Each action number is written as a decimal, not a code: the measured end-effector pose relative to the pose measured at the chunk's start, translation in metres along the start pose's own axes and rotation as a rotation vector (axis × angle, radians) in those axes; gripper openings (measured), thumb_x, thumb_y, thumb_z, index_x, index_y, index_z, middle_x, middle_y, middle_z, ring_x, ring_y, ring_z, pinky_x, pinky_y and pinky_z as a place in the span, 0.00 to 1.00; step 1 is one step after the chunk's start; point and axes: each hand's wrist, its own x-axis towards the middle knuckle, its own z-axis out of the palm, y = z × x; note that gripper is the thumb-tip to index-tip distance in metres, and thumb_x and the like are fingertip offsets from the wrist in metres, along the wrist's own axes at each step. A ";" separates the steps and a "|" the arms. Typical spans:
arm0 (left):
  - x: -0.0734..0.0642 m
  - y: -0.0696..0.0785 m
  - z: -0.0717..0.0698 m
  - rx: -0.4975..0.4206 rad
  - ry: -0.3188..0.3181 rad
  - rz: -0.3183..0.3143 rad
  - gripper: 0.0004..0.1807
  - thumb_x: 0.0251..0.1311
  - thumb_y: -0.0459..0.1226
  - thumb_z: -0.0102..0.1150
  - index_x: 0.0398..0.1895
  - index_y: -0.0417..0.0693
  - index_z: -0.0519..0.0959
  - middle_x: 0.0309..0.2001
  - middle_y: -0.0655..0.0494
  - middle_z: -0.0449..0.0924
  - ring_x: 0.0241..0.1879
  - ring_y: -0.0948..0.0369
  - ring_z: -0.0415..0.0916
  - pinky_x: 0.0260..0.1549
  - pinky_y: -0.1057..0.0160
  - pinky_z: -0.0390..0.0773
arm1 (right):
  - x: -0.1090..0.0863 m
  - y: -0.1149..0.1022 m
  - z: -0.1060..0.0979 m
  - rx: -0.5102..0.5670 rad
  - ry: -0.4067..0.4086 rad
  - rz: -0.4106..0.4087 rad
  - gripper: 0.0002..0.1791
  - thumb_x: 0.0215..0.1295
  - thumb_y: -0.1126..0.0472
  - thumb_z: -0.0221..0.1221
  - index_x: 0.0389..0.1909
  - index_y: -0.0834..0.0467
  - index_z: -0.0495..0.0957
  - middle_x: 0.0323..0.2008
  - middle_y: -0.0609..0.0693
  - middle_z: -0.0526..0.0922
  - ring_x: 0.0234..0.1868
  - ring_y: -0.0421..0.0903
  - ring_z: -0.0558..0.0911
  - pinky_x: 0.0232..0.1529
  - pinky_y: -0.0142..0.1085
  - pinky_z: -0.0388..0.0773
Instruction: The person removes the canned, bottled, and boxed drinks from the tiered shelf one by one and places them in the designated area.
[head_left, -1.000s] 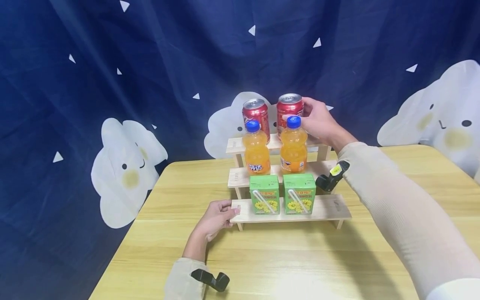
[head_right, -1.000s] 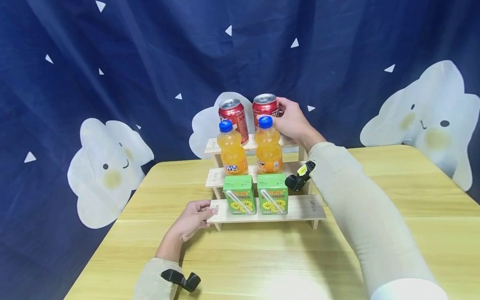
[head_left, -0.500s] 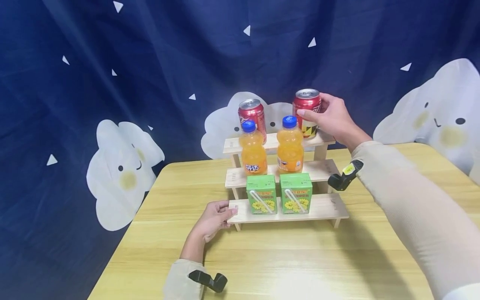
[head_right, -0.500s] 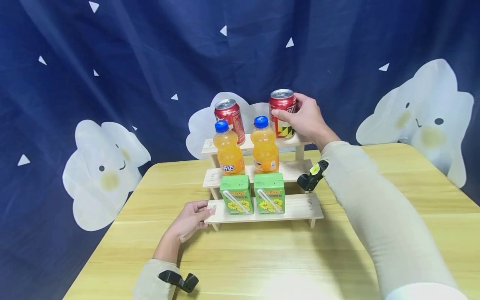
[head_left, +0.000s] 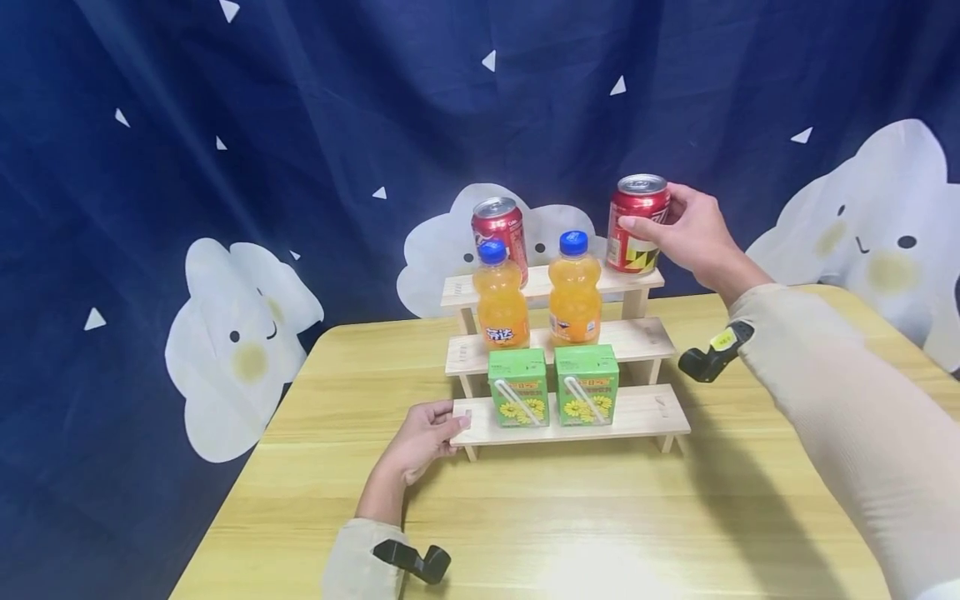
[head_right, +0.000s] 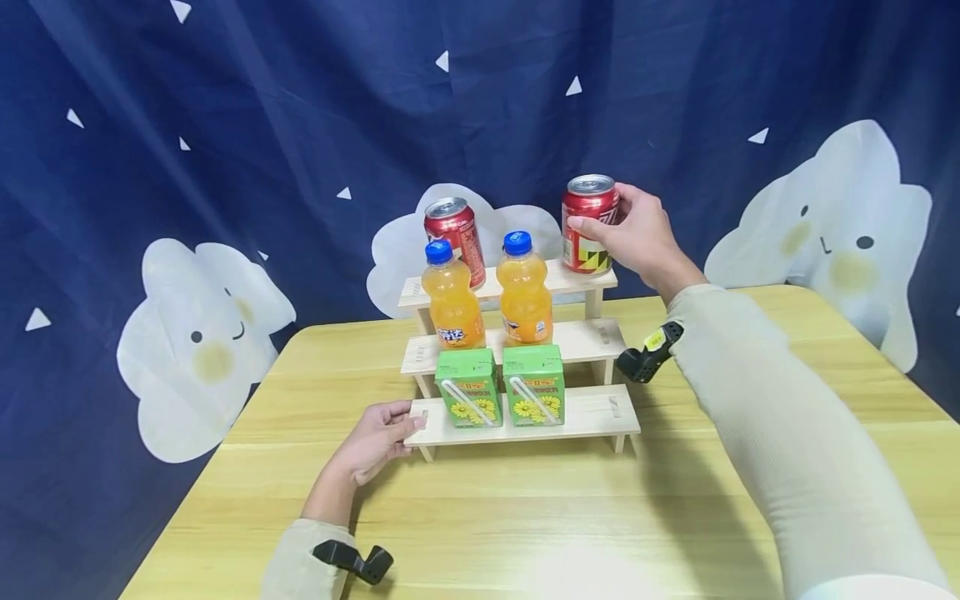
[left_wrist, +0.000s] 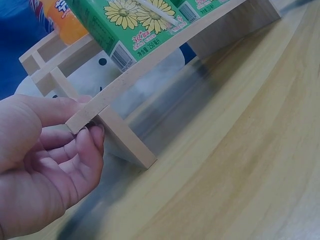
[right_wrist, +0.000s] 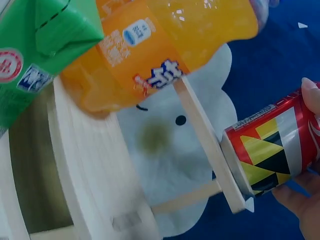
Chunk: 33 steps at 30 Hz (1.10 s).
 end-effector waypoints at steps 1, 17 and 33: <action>0.000 0.001 0.000 -0.001 0.001 0.002 0.23 0.62 0.32 0.55 0.59 0.29 0.68 0.36 0.51 0.82 0.26 0.65 0.75 0.22 0.72 0.72 | -0.001 0.001 -0.002 -0.004 0.002 0.005 0.48 0.55 0.36 0.60 0.71 0.54 0.55 0.64 0.59 0.68 0.62 0.55 0.69 0.62 0.52 0.66; -0.001 0.000 0.000 0.013 -0.007 0.002 0.24 0.63 0.33 0.55 0.59 0.28 0.68 0.35 0.51 0.82 0.27 0.65 0.76 0.22 0.71 0.73 | -0.009 0.026 -0.035 -0.002 0.118 0.015 0.41 0.55 0.40 0.62 0.66 0.56 0.65 0.53 0.53 0.75 0.48 0.44 0.74 0.55 0.42 0.71; 0.000 -0.001 -0.001 0.016 -0.012 0.005 0.24 0.64 0.32 0.54 0.60 0.28 0.66 0.36 0.51 0.82 0.28 0.65 0.75 0.23 0.71 0.73 | -0.033 0.092 -0.041 -0.128 0.117 0.018 0.43 0.56 0.40 0.62 0.63 0.65 0.65 0.51 0.63 0.75 0.39 0.37 0.73 0.36 0.22 0.68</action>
